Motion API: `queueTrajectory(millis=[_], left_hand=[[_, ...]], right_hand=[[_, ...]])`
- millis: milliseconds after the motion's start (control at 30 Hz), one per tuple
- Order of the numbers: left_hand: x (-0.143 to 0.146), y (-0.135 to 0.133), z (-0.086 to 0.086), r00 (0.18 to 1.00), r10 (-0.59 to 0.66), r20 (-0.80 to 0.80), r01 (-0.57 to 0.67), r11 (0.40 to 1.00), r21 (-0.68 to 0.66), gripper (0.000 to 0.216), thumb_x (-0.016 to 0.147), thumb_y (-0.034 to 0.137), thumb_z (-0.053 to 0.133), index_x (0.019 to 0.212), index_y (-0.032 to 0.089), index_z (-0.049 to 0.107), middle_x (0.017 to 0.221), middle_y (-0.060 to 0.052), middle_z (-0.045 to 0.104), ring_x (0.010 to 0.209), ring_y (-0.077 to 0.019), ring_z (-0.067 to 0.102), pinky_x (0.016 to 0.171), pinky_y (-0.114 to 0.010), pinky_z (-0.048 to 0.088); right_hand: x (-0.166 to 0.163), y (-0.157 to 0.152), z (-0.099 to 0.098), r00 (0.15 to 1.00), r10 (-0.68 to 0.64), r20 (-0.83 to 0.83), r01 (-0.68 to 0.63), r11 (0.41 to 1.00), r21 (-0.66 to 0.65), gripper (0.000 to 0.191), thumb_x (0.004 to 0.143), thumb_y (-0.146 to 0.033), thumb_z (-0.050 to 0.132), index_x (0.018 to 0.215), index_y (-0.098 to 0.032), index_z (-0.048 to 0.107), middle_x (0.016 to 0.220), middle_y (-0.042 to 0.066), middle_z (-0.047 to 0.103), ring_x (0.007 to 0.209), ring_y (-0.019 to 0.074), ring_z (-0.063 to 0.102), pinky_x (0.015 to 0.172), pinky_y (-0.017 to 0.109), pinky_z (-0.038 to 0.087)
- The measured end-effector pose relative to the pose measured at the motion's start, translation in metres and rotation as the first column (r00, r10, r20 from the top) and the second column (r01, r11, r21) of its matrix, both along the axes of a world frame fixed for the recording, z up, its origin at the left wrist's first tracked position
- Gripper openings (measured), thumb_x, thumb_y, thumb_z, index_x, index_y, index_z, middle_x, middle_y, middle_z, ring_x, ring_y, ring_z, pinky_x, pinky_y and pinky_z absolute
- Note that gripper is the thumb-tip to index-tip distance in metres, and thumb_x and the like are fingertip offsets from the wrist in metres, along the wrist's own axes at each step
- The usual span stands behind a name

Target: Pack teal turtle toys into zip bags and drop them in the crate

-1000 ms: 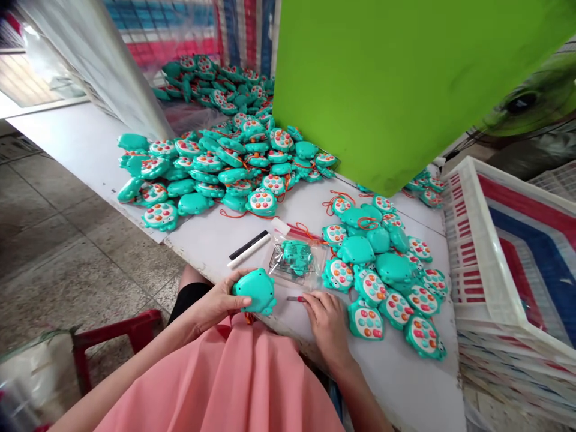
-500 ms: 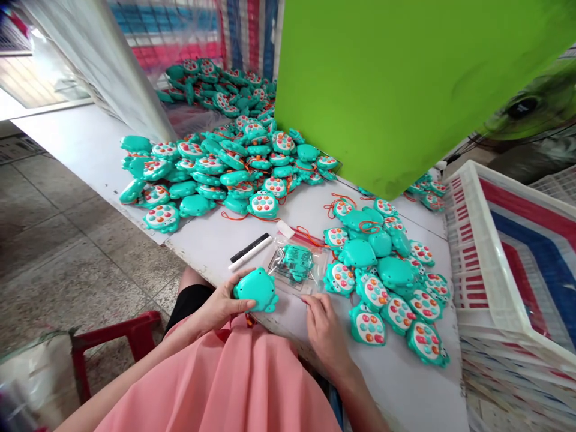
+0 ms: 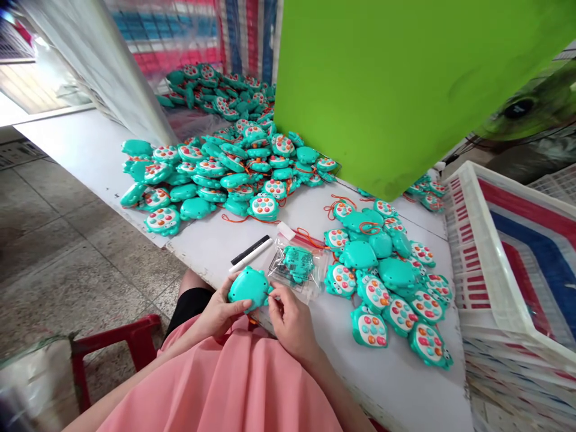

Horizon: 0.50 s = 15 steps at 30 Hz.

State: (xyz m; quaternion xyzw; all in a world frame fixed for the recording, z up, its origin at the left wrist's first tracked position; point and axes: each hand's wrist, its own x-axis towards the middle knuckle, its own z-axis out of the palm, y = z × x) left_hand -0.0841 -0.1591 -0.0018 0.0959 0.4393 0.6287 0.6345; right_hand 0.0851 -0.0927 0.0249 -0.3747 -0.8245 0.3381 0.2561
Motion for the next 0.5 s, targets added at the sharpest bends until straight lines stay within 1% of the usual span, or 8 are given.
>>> queueTrajectory(millis=[67,167,300,367,433,500], left_hand=[[0.000,-0.001,-0.003,1.000,0.000,-0.014,0.000,1.000,0.009,0.081,0.056,0.018,0.086,0.124,0.022,0.043,0.108,-0.006,0.062,0.089,-0.0196,0.064,0.077,-0.031,0.054],[0.001,-0.001,-0.008,0.999,0.000,-0.041,0.001,1.000,0.022,0.079,0.057,0.017,0.085,0.124,0.023,0.043,0.107,-0.004,0.062,0.088,-0.0190,0.063,0.076,-0.031,0.054],[0.000,-0.001,-0.012,0.996,-0.009,-0.085,0.011,0.999,0.032,0.078,0.058,0.017,0.085,0.124,0.023,0.043,0.108,-0.005,0.061,0.088,-0.0186,0.063,0.075,-0.030,0.055],[-0.001,-0.001,-0.012,0.996,-0.017,-0.092,0.020,0.999,0.035,0.078,0.058,0.018,0.085,0.124,0.022,0.044,0.109,-0.005,0.061,0.088,-0.0184,0.063,0.075,-0.030,0.054],[-0.001,-0.001,-0.011,0.997,-0.024,-0.080,0.027,0.999,0.036,0.077,0.059,0.018,0.084,0.124,0.022,0.044,0.109,-0.005,0.061,0.089,-0.0185,0.063,0.076,-0.030,0.054],[0.000,-0.001,-0.010,0.998,-0.023,-0.058,0.025,0.999,0.032,0.077,0.058,0.017,0.085,0.123,0.022,0.044,0.108,-0.005,0.062,0.090,-0.0192,0.063,0.077,-0.031,0.054]], right_hand=[[-0.003,0.000,0.000,0.999,-0.005,0.042,0.003,0.999,0.040,0.007,0.091,-0.024,0.049,0.092,-0.022,0.055,0.108,0.005,0.068,0.083,0.0166,0.066,0.069,0.026,0.050],[-0.006,0.001,0.001,0.997,-0.011,0.072,0.005,0.997,0.083,0.008,0.091,-0.026,0.049,0.090,-0.022,0.055,0.100,0.004,0.069,0.080,0.0163,0.066,0.069,0.026,0.049],[-0.008,0.004,-0.002,0.996,-0.019,0.089,0.009,0.994,0.105,0.014,0.090,-0.024,0.050,0.101,-0.021,0.057,0.086,0.003,0.069,0.075,0.0160,0.065,0.065,0.026,0.050],[-0.009,0.005,-0.004,0.996,-0.046,0.080,0.037,0.994,0.106,0.014,0.089,-0.022,0.050,0.100,-0.021,0.058,0.083,0.002,0.069,0.071,0.0153,0.065,0.064,0.025,0.050],[-0.009,0.005,-0.005,0.995,-0.072,0.064,0.065,0.992,0.104,0.010,0.088,-0.022,0.051,0.093,-0.021,0.059,0.085,0.003,0.069,0.069,0.0149,0.065,0.064,0.026,0.051],[-0.009,0.005,-0.005,0.996,-0.070,0.057,0.064,0.993,0.095,0.009,0.087,-0.021,0.052,0.092,-0.021,0.059,0.084,0.002,0.069,0.068,0.0146,0.065,0.064,0.026,0.051]])
